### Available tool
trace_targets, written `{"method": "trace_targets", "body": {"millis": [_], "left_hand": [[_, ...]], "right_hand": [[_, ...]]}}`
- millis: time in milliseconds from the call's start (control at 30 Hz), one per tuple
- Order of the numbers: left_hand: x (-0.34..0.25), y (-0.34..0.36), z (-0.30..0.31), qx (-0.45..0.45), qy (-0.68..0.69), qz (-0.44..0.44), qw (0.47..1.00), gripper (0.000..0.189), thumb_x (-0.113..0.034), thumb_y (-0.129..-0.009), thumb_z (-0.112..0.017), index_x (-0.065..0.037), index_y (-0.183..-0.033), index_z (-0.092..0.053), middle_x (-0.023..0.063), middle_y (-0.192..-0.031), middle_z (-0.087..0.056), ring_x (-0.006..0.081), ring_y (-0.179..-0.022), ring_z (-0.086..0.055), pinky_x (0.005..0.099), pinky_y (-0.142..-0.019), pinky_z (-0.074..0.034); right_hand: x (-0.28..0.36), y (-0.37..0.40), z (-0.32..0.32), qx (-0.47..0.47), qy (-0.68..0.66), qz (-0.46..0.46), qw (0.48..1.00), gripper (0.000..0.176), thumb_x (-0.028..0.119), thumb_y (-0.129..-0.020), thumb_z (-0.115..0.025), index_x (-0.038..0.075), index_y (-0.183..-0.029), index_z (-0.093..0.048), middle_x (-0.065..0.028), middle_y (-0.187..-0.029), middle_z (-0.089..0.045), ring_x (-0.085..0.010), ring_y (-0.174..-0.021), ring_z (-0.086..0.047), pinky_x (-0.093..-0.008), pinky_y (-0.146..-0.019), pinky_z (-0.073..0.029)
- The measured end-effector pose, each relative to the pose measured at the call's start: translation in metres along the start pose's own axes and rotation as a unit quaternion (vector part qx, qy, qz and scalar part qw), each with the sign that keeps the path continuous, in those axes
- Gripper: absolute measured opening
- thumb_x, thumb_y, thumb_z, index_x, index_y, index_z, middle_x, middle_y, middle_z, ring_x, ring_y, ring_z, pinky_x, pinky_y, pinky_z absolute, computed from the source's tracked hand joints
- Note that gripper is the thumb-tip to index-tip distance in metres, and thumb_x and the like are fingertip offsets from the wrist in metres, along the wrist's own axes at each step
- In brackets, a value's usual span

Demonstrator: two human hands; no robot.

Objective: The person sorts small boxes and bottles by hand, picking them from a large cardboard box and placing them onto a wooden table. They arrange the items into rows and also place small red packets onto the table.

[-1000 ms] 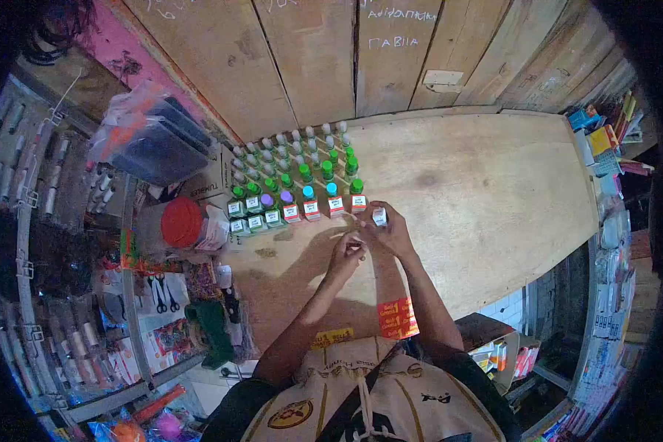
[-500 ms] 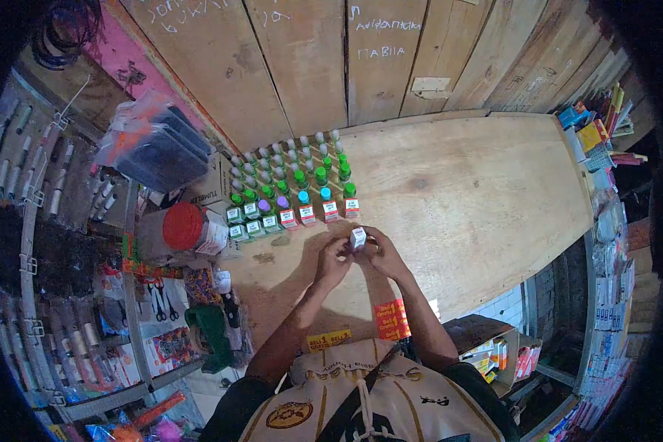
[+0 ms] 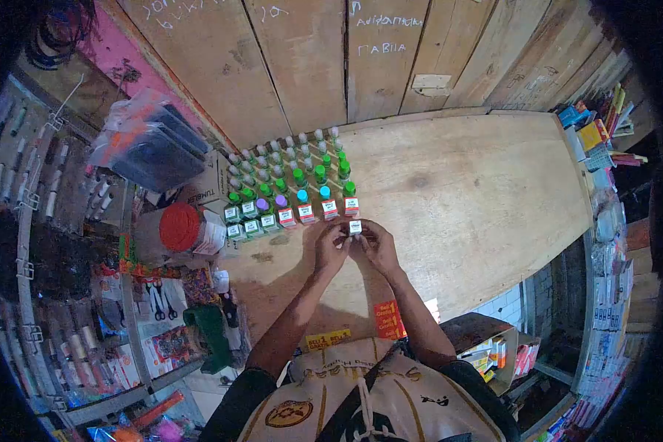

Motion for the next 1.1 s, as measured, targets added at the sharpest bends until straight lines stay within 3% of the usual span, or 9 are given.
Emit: {"method": "trace_targets", "body": {"millis": [133,333,433,533,733,933,1033,1100], "left_hand": [[0.013,-0.004,-0.003,-0.004,0.011,0.006,1.0,0.034,0.008,-0.078,-0.068,0.001,-0.111,-0.063,0.0114,-0.102,-0.065,0.0175,-0.089,-0.067,0.0283,-0.077,-0.057],[0.01,-0.004,-0.007,-0.047,0.003,-0.003,0.999,0.026,0.008,-0.079,-0.067,0.002,-0.104,-0.063,0.0093,-0.089,-0.066,0.017,-0.086,-0.067,0.0293,-0.078,-0.057],[0.016,-0.007,-0.01,-0.033,0.041,-0.006,0.999,0.025,0.009,-0.079,-0.067,0.001,-0.102,-0.061,0.0092,-0.086,-0.066,0.017,-0.085,-0.067,0.0295,-0.078,-0.057],[0.03,-0.01,-0.011,0.002,0.008,0.011,1.0,0.042,0.006,-0.081,-0.069,0.004,-0.12,-0.055,0.0101,-0.093,-0.065,0.0171,-0.09,-0.065,0.0282,-0.077,-0.056],[0.013,-0.008,-0.009,-0.034,0.027,-0.015,0.999,0.031,0.011,-0.078,-0.066,0.003,-0.107,-0.058,0.011,-0.091,-0.064,0.0164,-0.08,-0.066,0.0287,-0.074,-0.057],[0.013,-0.009,-0.008,-0.007,-0.009,0.015,1.0,0.038,0.007,-0.079,-0.069,0.003,-0.114,-0.055,0.0103,-0.091,-0.065,0.0162,-0.086,-0.065,0.0276,-0.073,-0.055],[0.022,-0.01,-0.01,-0.018,-0.02,-0.008,1.0,0.039,0.009,-0.078,-0.068,0.001,-0.114,-0.054,0.0086,-0.09,-0.064,0.0153,-0.088,-0.064,0.0269,-0.073,-0.054],[0.032,-0.009,-0.01,-0.012,-0.028,0.0,1.0,0.04,0.01,-0.078,-0.067,0.001,-0.115,-0.054,0.0081,-0.094,-0.063,0.0149,-0.089,-0.064,0.0266,-0.075,-0.054]], "right_hand": [[-0.001,-0.004,-0.003,0.001,-0.026,0.016,1.0,0.034,0.001,-0.089,-0.057,-0.003,-0.123,-0.056,-0.0198,-0.112,-0.065,-0.0278,-0.103,-0.066,-0.036,-0.091,-0.052],[0.005,-0.007,-0.002,-0.011,-0.053,0.024,0.998,0.033,0.003,-0.09,-0.056,-0.004,-0.122,-0.057,-0.0195,-0.113,-0.065,-0.0272,-0.105,-0.065,-0.0355,-0.092,-0.051],[-0.003,-0.01,-0.003,-0.011,0.003,0.036,0.999,0.032,0.005,-0.09,-0.056,-0.005,-0.121,-0.058,-0.0198,-0.112,-0.066,-0.028,-0.105,-0.065,-0.0362,-0.092,-0.051],[-0.007,-0.009,-0.003,-0.019,-0.022,0.024,0.999,0.032,0.006,-0.09,-0.057,-0.005,-0.12,-0.059,-0.0209,-0.111,-0.066,-0.0285,-0.105,-0.065,-0.0366,-0.092,-0.051],[-0.012,-0.011,-0.004,-0.013,-0.039,0.043,0.998,0.032,0.007,-0.09,-0.055,-0.004,-0.12,-0.059,-0.0215,-0.112,-0.065,-0.0292,-0.104,-0.065,-0.0361,-0.094,-0.049],[-0.01,-0.009,-0.002,-0.018,0.009,0.054,0.998,0.031,0.004,-0.09,-0.056,-0.005,-0.119,-0.059,-0.0196,-0.112,-0.065,-0.0274,-0.106,-0.064,-0.0354,-0.094,-0.049],[-0.013,-0.01,-0.006,-0.011,-0.086,0.023,0.996,0.033,0.004,-0.09,-0.058,-0.005,-0.122,-0.057,-0.0181,-0.114,-0.065,-0.0262,-0.107,-0.064,-0.0355,-0.095,-0.049],[-0.015,-0.009,-0.006,-0.019,-0.063,0.012,0.998,0.035,0.005,-0.089,-0.059,-0.005,-0.123,-0.056,-0.0174,-0.113,-0.065,-0.0253,-0.107,-0.064,-0.0357,-0.096,-0.048]]}}
Point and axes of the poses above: each hand's wrist, its own y-axis away from the middle knuckle, its own z-axis out of the back of the hand, x = y × z, the point moved 3 cm from there along -y, towards the middle knuckle
